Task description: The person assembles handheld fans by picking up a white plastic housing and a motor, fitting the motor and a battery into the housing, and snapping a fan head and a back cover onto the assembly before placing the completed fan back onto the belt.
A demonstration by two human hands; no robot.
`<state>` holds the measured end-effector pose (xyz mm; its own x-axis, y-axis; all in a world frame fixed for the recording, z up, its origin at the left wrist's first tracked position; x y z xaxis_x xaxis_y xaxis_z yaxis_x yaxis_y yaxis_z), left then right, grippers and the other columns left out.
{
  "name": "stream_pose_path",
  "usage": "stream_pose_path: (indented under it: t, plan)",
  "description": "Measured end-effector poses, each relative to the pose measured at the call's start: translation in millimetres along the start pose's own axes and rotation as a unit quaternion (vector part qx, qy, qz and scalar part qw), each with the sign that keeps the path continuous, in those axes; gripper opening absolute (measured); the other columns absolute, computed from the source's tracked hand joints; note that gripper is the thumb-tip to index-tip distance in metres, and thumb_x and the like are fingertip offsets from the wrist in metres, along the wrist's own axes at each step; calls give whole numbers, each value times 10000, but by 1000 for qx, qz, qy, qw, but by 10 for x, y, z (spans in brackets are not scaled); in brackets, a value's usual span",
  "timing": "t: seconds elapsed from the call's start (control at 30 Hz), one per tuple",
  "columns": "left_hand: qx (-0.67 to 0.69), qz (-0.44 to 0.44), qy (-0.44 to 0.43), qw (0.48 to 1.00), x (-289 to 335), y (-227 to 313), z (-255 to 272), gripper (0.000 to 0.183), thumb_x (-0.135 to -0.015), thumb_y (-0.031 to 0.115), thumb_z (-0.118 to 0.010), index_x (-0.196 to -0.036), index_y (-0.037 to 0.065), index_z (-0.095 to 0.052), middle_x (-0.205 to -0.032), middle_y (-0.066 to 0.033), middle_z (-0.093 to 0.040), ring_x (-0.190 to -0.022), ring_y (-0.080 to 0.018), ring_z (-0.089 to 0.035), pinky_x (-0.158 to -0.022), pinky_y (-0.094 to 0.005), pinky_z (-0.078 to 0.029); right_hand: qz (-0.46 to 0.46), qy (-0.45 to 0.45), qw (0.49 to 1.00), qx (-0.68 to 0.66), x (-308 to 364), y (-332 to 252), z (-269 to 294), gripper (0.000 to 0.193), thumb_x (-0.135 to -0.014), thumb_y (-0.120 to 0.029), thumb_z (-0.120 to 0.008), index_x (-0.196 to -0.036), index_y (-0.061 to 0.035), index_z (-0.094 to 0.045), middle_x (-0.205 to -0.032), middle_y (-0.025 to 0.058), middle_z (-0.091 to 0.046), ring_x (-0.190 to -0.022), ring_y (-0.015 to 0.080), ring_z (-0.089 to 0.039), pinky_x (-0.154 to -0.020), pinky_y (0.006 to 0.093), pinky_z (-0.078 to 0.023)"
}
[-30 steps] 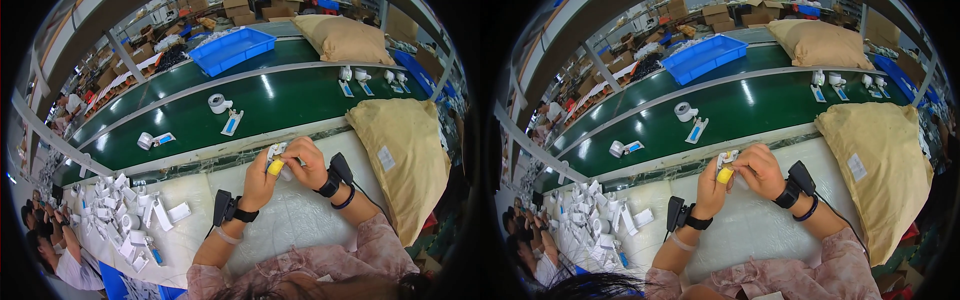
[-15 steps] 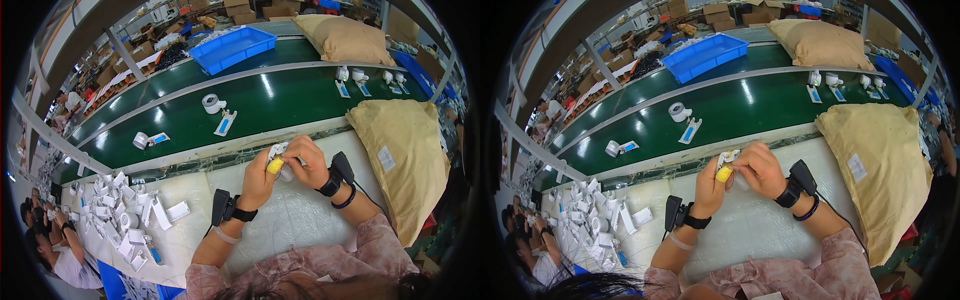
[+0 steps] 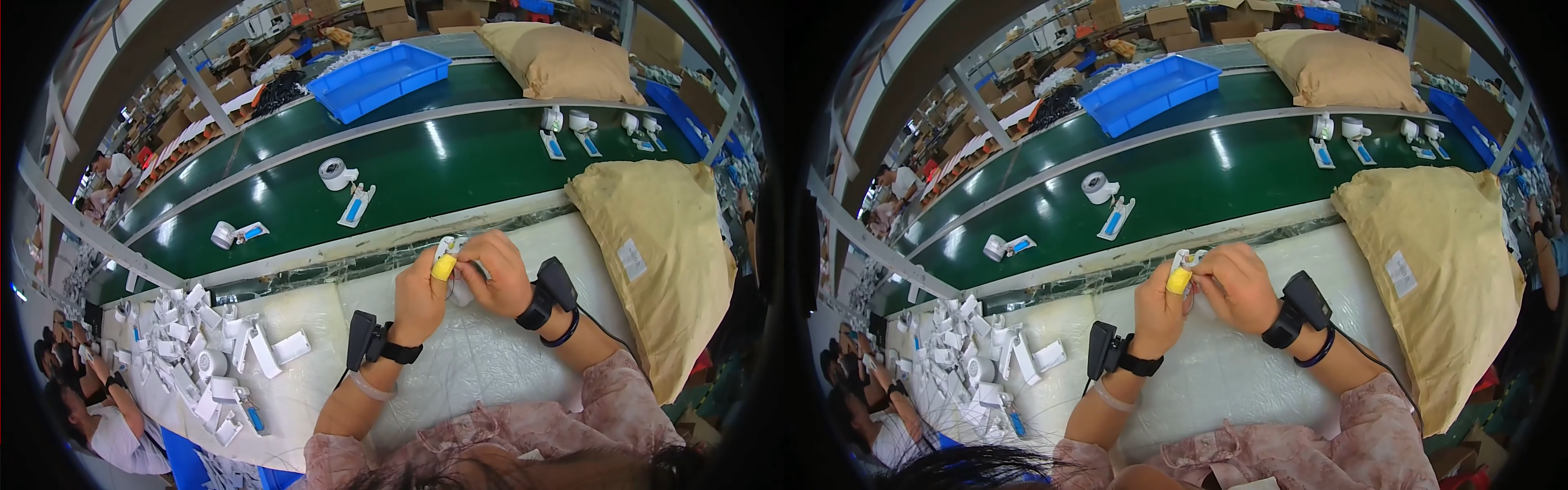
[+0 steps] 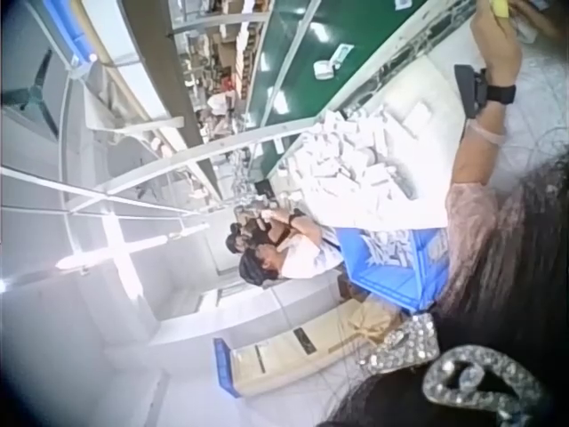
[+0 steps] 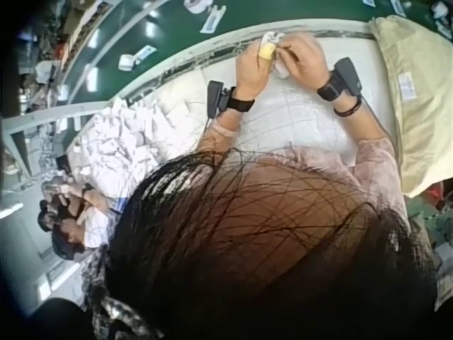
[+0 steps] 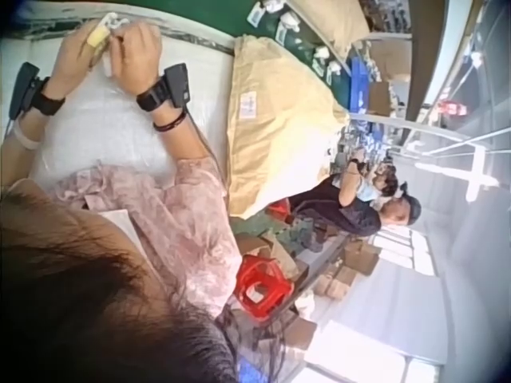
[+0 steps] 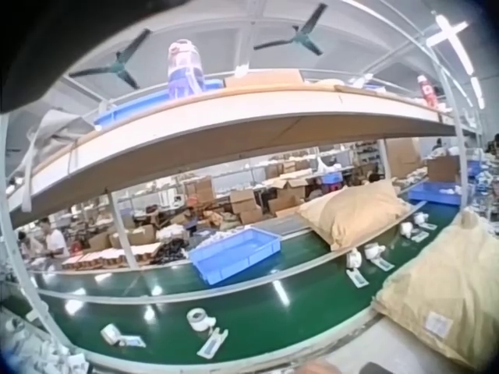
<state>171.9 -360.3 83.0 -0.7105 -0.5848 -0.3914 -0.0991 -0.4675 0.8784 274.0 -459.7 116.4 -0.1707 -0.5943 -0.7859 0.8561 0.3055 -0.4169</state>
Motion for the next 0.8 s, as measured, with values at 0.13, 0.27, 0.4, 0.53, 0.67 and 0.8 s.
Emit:
stream_pose_path:
  t: [0.13, 0.27, 0.4, 0.53, 0.67, 0.8]
  plan:
    - [38, 40, -27, 998, 0, -89, -18, 202, -969, 168, -504, -1076, 20, -591, -684, -74, -596, -535, -150, -570, -490, -295, -452, -11, -11, 1000, -14, -54, -30, 15, 263, -719, 37, -713, -948, -39, -608, -875, 111, -609, -816, 302, -583, -764, 386, -472]
    - [257, 121, -50, 958, -56, -74, -24, 210, -988, 190, -488, -1118, 34, -542, -745, -58, -587, -527, -104, -530, -459, -252, -439, -63, -7, 994, -87, -32, 132, 55, 434, -788, -100, -718, -1174, -40, -529, -1081, 119, -571, -995, 249, -562, -860, 381, -459]
    - [309, 103, -65, 943, -104, -68, -15, 229, -998, 212, -484, -1144, 38, -456, -846, -76, -588, -533, -94, -528, -446, -229, -445, -294, -74, 908, -289, 210, 550, -200, 580, -895, -264, -658, -1365, -45, -397, -1302, 108, -469, -1171, 200, -490, -953, 367, -444]
    - [327, 103, -37, 939, -123, -86, 64, 214, -997, 216, -494, -1105, 36, -456, -854, -82, -595, -546, -98, -541, -446, -236, -450, -417, -189, 779, -427, 255, 625, -299, 638, -896, -336, -662, -1393, -46, -385, -1245, 110, -525, -1111, 187, -531, -842, 317, -489]
    - [251, 67, -48, 964, -163, -155, 121, 260, -1004, 271, -478, -1129, 43, -471, -853, -98, -619, -582, -126, -580, -472, -256, -490, -407, -227, 785, -408, 288, 673, -369, 654, -876, -336, -687, -1386, -46, -399, -1237, 108, -542, -1116, 174, -535, -835, 306, -497]
    - [221, 139, -35, 965, -222, -318, 205, 273, -1006, 281, -467, -1144, 46, -480, -876, -97, -639, -603, -128, -600, -501, -258, -515, -346, -173, 875, -290, 200, 788, -393, 708, -783, -235, -778, -1358, -23, -422, -1246, 143, -525, -1132, 224, -543, -893, 342, -488]
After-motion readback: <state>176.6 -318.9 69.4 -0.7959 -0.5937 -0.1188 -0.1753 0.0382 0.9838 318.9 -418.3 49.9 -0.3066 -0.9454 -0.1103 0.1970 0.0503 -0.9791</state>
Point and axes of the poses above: each hand's wrist, its own x-axis away from the middle knuckle, its own z-axis out of the back of the hand, y = z × x, the point moved 5 cm from there along -x, towards the middle knuckle
